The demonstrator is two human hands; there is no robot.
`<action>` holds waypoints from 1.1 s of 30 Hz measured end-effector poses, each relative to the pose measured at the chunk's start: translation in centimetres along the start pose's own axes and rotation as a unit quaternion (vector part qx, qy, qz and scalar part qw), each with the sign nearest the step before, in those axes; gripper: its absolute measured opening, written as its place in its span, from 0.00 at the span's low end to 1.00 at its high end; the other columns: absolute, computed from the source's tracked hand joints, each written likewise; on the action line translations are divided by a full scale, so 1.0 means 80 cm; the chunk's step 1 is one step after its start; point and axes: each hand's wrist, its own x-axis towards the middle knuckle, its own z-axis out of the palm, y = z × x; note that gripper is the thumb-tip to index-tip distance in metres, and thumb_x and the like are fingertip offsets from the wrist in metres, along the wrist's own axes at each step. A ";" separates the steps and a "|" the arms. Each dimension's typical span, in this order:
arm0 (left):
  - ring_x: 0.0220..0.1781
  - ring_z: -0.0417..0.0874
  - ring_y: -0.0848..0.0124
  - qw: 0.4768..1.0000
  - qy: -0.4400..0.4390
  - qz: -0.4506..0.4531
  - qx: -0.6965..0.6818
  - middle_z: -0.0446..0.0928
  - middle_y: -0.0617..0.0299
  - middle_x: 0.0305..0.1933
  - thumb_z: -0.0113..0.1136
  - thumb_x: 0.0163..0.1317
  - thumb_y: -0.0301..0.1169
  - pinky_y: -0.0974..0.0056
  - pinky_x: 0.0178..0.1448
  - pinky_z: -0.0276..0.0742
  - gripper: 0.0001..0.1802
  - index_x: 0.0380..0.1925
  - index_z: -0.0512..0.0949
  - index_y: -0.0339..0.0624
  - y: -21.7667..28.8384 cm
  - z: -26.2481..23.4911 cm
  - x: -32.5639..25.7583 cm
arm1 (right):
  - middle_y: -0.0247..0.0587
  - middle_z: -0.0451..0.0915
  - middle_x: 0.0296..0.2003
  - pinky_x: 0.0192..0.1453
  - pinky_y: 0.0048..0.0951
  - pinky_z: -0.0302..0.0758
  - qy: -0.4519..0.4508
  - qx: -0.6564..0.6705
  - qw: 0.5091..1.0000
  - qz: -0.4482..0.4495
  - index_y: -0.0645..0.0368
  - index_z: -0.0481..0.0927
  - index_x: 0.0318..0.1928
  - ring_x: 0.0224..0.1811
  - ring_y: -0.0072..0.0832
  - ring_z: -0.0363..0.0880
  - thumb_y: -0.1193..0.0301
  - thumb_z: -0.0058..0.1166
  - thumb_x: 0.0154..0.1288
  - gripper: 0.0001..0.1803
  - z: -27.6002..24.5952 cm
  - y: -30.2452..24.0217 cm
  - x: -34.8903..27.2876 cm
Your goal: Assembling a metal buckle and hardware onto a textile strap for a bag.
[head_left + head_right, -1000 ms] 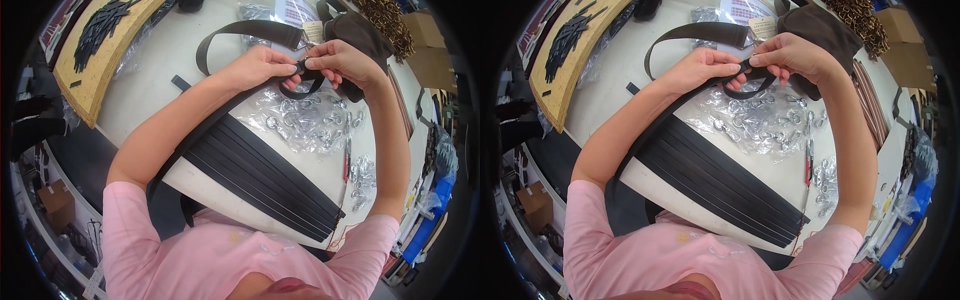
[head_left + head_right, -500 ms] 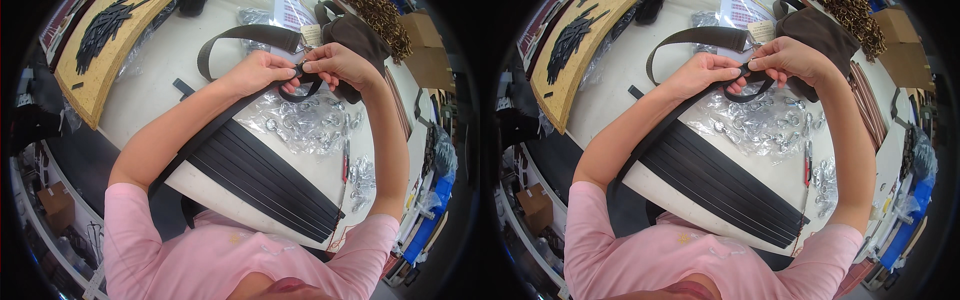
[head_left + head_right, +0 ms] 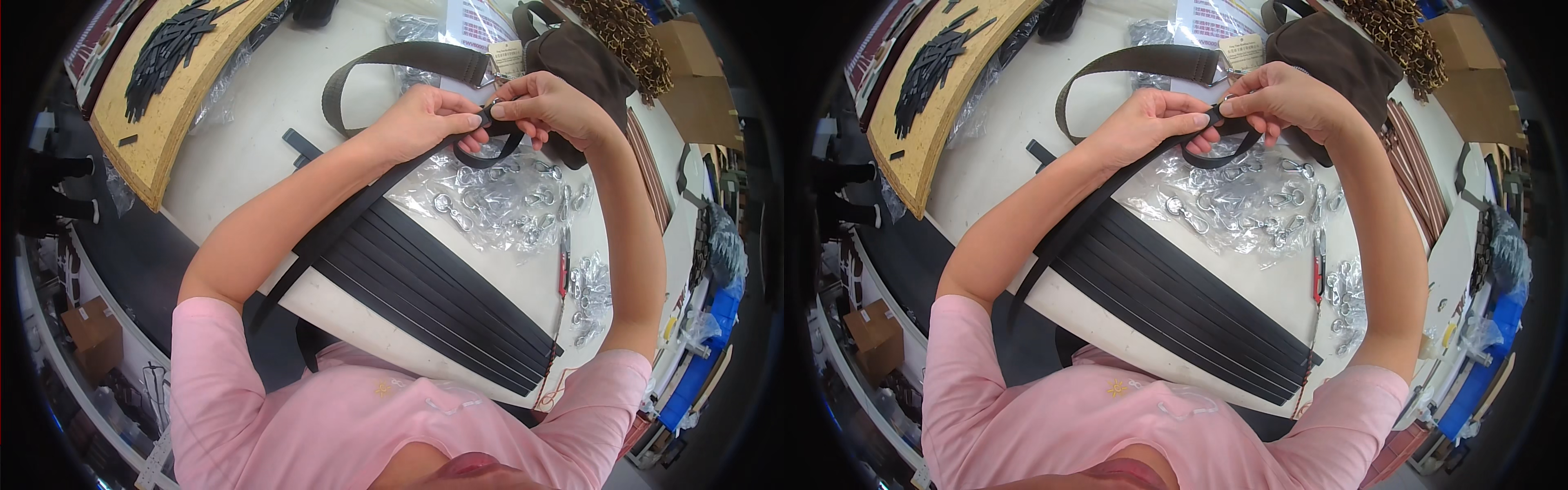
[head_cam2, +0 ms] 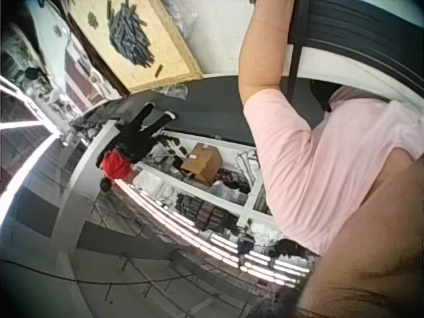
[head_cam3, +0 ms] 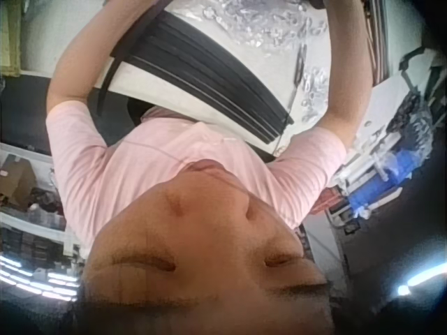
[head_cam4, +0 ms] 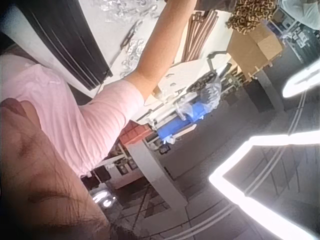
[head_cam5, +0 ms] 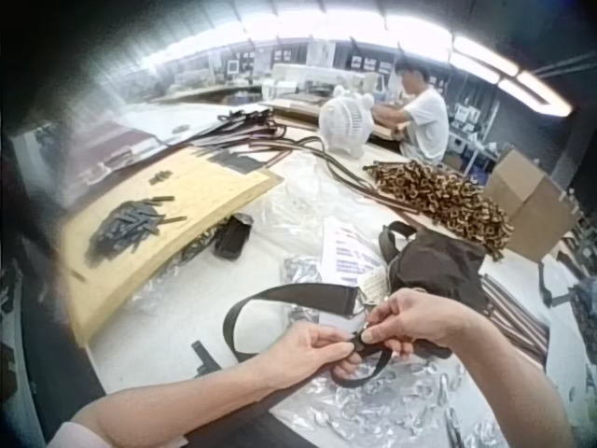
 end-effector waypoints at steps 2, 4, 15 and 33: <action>0.43 0.88 0.73 1.000 -0.001 -0.006 0.005 0.87 0.54 0.45 0.59 0.76 0.31 0.68 0.55 0.85 0.16 0.56 0.81 0.30 0.000 -0.002 0.001 | 0.26 0.78 0.18 0.23 0.16 0.74 -0.005 -0.002 1.000 0.004 0.62 0.87 0.42 0.18 0.11 0.74 0.67 0.67 0.68 0.10 -0.001 -0.001 0.001; 0.44 0.88 0.73 1.000 -0.015 -0.003 -0.004 0.87 0.55 0.45 0.59 0.76 0.31 0.68 0.55 0.84 0.17 0.57 0.81 0.30 -0.002 -0.004 0.003 | 0.25 0.77 0.18 0.21 0.15 0.74 -0.007 -0.006 1.000 0.006 0.64 0.86 0.45 0.16 0.10 0.73 0.68 0.67 0.68 0.12 -0.003 0.000 0.004; 0.42 0.89 0.71 1.000 -0.009 0.002 -0.018 0.88 0.51 0.43 0.58 0.75 0.28 0.68 0.50 0.85 0.15 0.53 0.82 0.28 -0.001 -0.002 0.003 | 0.25 0.76 0.16 0.19 0.15 0.73 -0.037 0.016 0.999 0.015 0.67 0.85 0.50 0.12 0.09 0.69 0.68 0.65 0.70 0.15 -0.010 -0.001 0.005; 0.46 0.88 0.71 1.000 -0.018 0.001 -0.012 0.87 0.52 0.47 0.58 0.76 0.29 0.67 0.56 0.85 0.17 0.58 0.80 0.28 0.001 -0.003 0.002 | 0.25 0.75 0.15 0.18 0.15 0.71 -0.027 0.004 1.000 0.005 0.66 0.86 0.48 0.11 0.10 0.67 0.67 0.66 0.70 0.15 -0.009 0.000 0.003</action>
